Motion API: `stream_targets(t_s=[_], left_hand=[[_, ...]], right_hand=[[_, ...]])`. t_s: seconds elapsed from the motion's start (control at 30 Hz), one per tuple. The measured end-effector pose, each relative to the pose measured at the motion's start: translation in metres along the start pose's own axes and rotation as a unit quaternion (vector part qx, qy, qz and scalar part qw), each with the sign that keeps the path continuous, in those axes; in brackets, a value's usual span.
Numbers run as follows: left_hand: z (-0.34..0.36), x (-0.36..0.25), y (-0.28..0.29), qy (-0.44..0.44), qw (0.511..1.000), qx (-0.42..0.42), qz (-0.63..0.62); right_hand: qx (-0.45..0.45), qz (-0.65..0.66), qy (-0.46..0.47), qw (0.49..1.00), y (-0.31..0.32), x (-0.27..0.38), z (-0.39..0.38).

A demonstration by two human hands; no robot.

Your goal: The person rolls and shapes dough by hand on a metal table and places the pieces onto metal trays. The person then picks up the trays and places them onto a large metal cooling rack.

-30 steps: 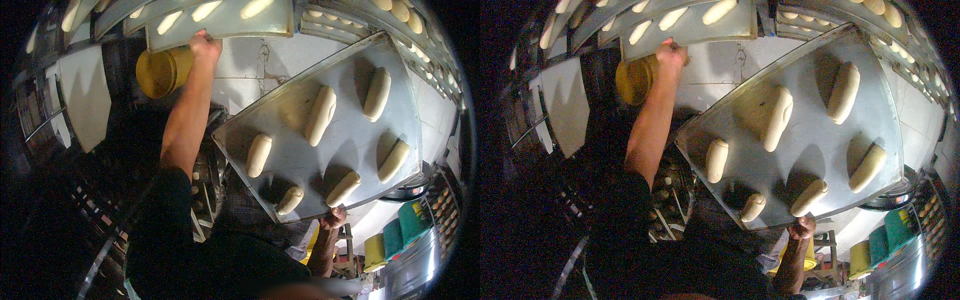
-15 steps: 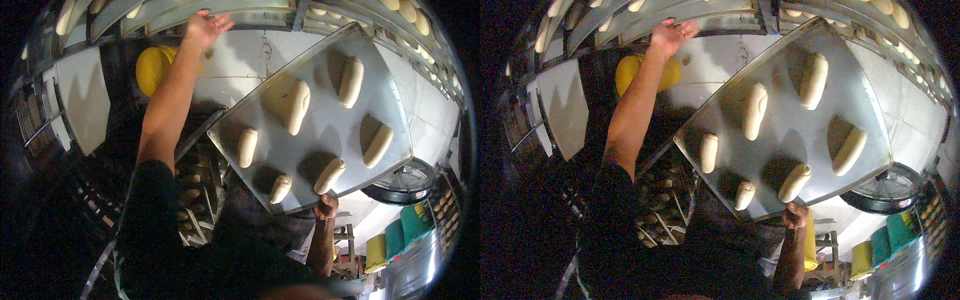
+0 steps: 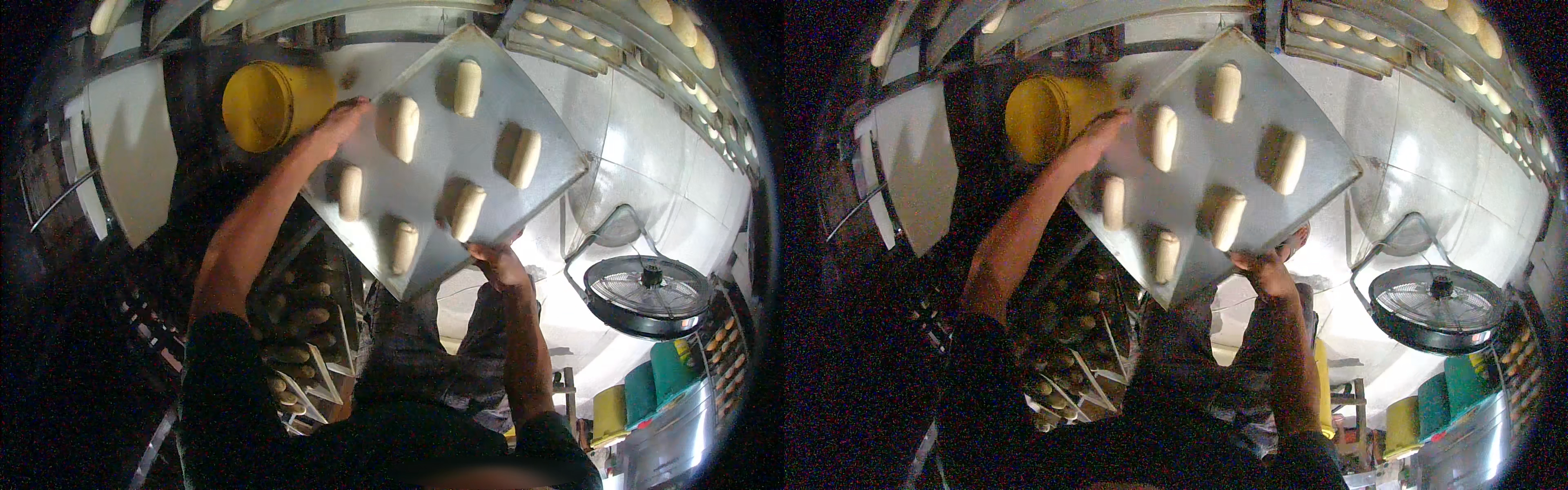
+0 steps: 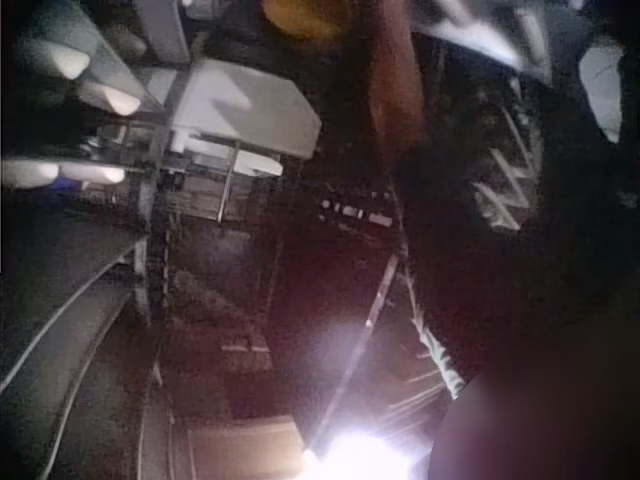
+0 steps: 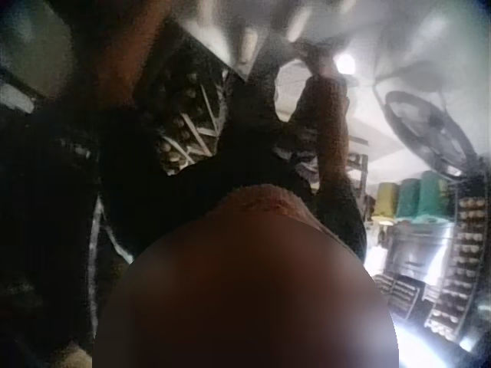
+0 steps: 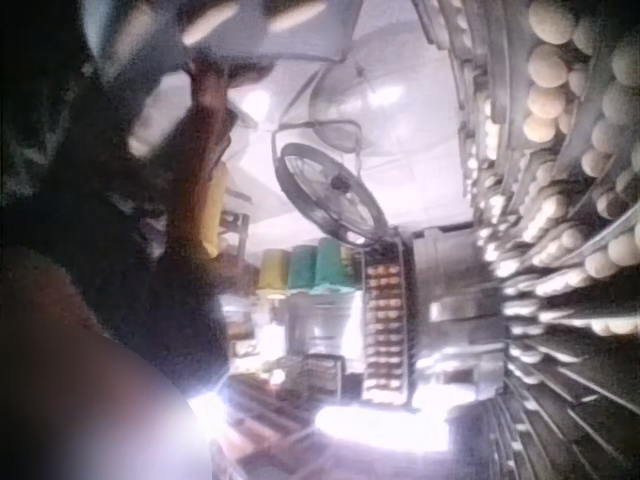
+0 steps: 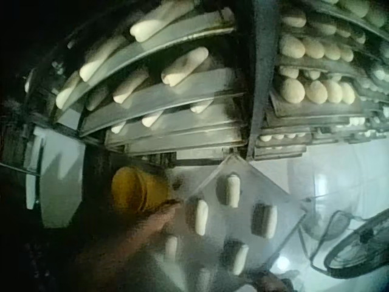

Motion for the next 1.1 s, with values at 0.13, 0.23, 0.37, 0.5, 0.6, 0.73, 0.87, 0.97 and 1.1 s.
stream_targets(t_s=[0.13, 0.23, 0.37, 0.5, 0.6, 0.73, 0.87, 0.97, 1.1], left_hand=[[0.029, -0.003, 0.026, -0.045, 0.996, -0.055, 0.056], [0.023, -0.053, 0.024, -0.074, 0.995, -0.047, 0.052], [0.073, -0.057, 0.052, -0.115, 0.99, -0.041, 0.072], [0.094, -0.104, 0.048, -0.197, 0.916, -0.14, 0.322], [0.115, -0.11, 0.051, -0.272, 0.859, -0.211, 0.379], [0.132, -0.124, 0.074, -0.376, 0.77, -0.334, 0.392], [0.125, -0.157, 0.083, -0.365, 0.739, -0.238, 0.513], [0.111, -0.159, 0.075, -0.428, 0.779, -0.249, 0.385], [0.123, -0.089, 0.079, -0.411, 0.644, -0.54, 0.353]], right_hand=[[0.077, -0.472, 0.168, 0.862, -0.031, 0.028, 0.022], [0.082, -0.178, 0.051, 0.979, -0.037, 0.015, 0.056], [0.076, 0.059, -0.001, 0.995, -0.072, 0.002, 0.091], [0.122, 0.23, 0.021, 0.965, -0.099, -0.015, 0.131], [0.117, 0.121, 0.082, 0.982, -0.128, -0.02, 0.168], [0.152, 0.249, 0.06, 0.955, -0.184, 0.004, 0.184], [0.079, -0.007, 0.109, 0.991, -0.198, 0.015, 0.202], [0.056, -0.104, 0.138, 0.983, -0.187, 0.023, 0.237], [0.173, 0.112, 0.124, 0.971, -0.235, 0.052, 0.229]])
Point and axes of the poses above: each hand's wrist, its own z-axis towards the middle knuckle, its own y-axis out of the back of the hand, x = y × z, the point moved 1 cm from there along z, towards the middle knuckle, and after that the axes turned 7 degrees about z, right-handed, at the moved point
